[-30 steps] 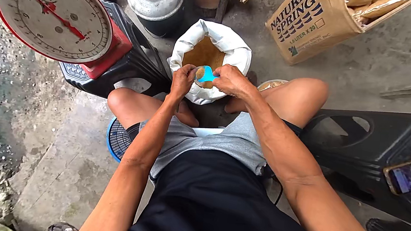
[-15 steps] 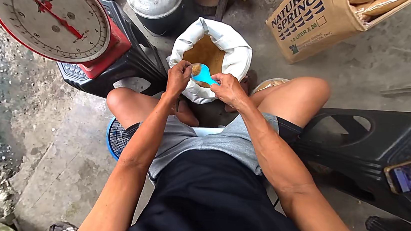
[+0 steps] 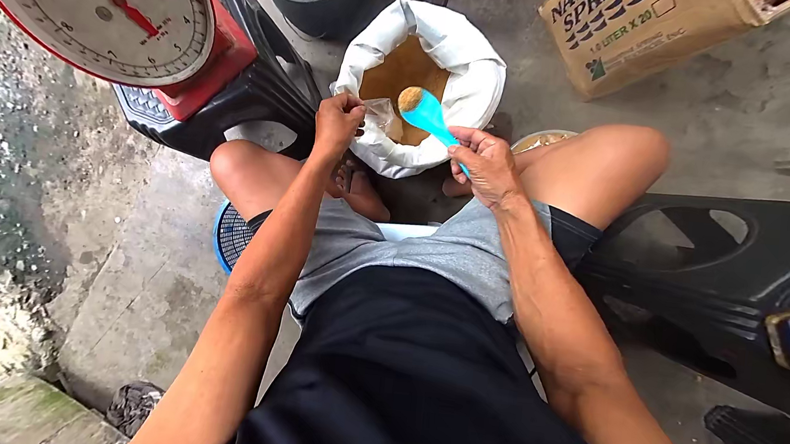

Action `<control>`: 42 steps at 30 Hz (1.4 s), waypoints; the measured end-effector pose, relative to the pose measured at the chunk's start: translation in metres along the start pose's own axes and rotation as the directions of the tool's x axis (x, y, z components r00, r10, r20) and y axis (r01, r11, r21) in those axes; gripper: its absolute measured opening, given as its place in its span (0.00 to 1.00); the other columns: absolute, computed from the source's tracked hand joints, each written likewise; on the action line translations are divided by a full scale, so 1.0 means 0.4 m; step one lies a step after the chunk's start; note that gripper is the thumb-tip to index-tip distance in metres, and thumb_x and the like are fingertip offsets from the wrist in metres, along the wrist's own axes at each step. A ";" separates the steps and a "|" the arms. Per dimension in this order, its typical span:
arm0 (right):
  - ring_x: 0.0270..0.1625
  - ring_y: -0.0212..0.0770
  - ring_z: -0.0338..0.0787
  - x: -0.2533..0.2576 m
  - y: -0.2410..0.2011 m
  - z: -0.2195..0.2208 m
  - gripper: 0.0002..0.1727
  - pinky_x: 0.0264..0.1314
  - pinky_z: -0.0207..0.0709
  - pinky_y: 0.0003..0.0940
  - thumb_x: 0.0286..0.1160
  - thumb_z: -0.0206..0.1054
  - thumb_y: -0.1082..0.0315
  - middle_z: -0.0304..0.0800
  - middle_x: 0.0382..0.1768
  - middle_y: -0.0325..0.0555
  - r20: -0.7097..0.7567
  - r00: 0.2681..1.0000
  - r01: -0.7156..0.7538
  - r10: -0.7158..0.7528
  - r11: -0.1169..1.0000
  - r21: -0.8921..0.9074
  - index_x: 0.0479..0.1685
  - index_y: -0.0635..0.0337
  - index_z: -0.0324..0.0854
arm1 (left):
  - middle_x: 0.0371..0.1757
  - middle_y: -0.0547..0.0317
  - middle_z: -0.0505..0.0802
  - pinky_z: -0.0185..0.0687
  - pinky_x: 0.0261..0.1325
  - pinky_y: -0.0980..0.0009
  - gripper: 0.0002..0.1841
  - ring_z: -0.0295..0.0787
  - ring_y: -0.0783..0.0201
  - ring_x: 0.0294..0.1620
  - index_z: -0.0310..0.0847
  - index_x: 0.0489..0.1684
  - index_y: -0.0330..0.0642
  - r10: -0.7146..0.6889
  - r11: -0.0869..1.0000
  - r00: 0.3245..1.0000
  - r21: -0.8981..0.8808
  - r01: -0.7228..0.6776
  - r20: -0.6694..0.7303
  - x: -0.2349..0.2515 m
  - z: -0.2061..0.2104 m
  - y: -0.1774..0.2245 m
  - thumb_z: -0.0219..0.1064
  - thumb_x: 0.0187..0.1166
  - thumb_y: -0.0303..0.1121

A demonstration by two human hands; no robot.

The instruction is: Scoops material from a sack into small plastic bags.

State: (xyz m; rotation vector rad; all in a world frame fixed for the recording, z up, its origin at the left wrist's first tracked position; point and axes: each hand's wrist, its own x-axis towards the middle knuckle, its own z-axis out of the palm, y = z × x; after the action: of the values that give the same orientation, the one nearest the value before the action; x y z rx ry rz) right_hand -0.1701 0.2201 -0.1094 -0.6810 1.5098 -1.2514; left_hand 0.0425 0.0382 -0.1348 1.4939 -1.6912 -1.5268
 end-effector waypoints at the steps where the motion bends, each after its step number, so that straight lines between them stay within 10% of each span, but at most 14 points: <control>1: 0.22 0.29 0.79 -0.003 -0.003 -0.009 0.20 0.21 0.75 0.21 0.80 0.66 0.75 0.88 0.40 0.44 -0.003 1.000 0.001 -0.001 1.000 0.000 0.71 0.66 0.80 | 0.46 0.47 0.92 0.95 0.47 0.60 0.09 0.95 0.59 0.40 0.84 0.53 0.31 -0.018 0.997 1.000 -0.069 0.020 0.017 -0.003 0.001 0.005 0.66 0.83 0.26; 7: 0.22 0.28 0.78 -0.006 -0.018 -0.025 0.21 0.20 0.73 0.20 0.79 0.67 0.75 0.88 0.40 0.44 0.012 1.000 -0.001 0.002 1.000 -0.026 0.71 0.67 0.80 | 0.39 0.50 0.91 0.94 0.44 0.64 0.08 0.93 0.61 0.34 0.81 0.53 0.30 -0.092 0.919 0.995 -0.382 0.094 0.025 0.007 0.020 0.031 0.64 0.81 0.19; 19: 0.19 0.26 0.74 0.030 -0.028 0.053 0.18 0.20 0.69 0.19 0.82 0.64 0.75 0.86 0.34 0.42 0.186 0.973 -0.140 0.135 0.990 0.018 0.68 0.68 0.80 | 0.40 0.56 0.93 0.87 0.44 0.68 0.10 0.89 0.67 0.38 0.90 0.50 0.37 0.157 0.988 0.985 -0.014 -0.156 0.073 0.009 0.010 0.009 0.66 0.85 0.33; 30: 0.19 0.27 0.75 0.030 -0.024 0.174 0.14 0.20 0.72 0.19 0.80 0.62 0.79 0.82 0.32 0.42 -0.024 0.973 -0.215 0.230 0.936 0.277 0.62 0.70 0.79 | 0.36 0.60 0.93 0.83 0.43 0.73 0.09 0.86 0.72 0.34 0.91 0.49 0.37 0.233 0.972 0.968 -0.060 -0.227 0.099 -0.016 -0.001 -0.021 0.66 0.84 0.30; 35: 0.23 0.33 0.82 0.075 -0.070 0.191 0.20 0.26 0.80 0.26 0.81 0.63 0.71 0.87 0.37 0.48 0.025 0.977 -0.196 0.214 0.932 -0.305 0.71 0.68 0.79 | 0.41 0.58 0.94 0.86 0.49 0.69 0.10 0.89 0.70 0.39 0.91 0.51 0.38 0.252 0.967 0.960 0.006 -0.254 0.122 -0.013 0.007 -0.011 0.65 0.85 0.32; 38: 0.52 0.55 0.91 0.085 -0.173 0.200 0.13 0.56 0.83 0.55 0.80 0.60 0.71 0.90 0.48 0.62 0.163 0.974 0.035 0.160 0.600 -0.799 0.51 0.71 0.84 | 0.40 0.59 0.94 0.85 0.47 0.71 0.10 0.89 0.71 0.38 0.91 0.51 0.38 0.263 0.965 0.959 -0.016 -0.262 0.109 -0.008 0.021 -0.012 0.65 0.85 0.32; 42: 0.64 0.65 0.86 0.083 -0.253 0.220 0.09 0.62 0.79 0.61 0.80 0.62 0.72 0.87 0.50 0.67 0.267 0.943 0.207 0.200 0.277 -0.938 0.38 0.72 0.82 | 0.41 0.57 0.94 0.86 0.46 0.70 0.10 0.89 0.70 0.38 0.90 0.51 0.36 0.258 0.965 0.965 -0.046 -0.256 0.041 -0.007 0.053 -0.008 0.65 0.84 0.31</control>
State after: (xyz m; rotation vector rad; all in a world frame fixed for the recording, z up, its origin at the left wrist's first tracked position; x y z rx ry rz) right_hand -0.1166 0.1283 -0.0211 -1.6085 1.8677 0.0462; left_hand 0.0271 0.0507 -0.1434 1.1728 -1.7906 -1.4563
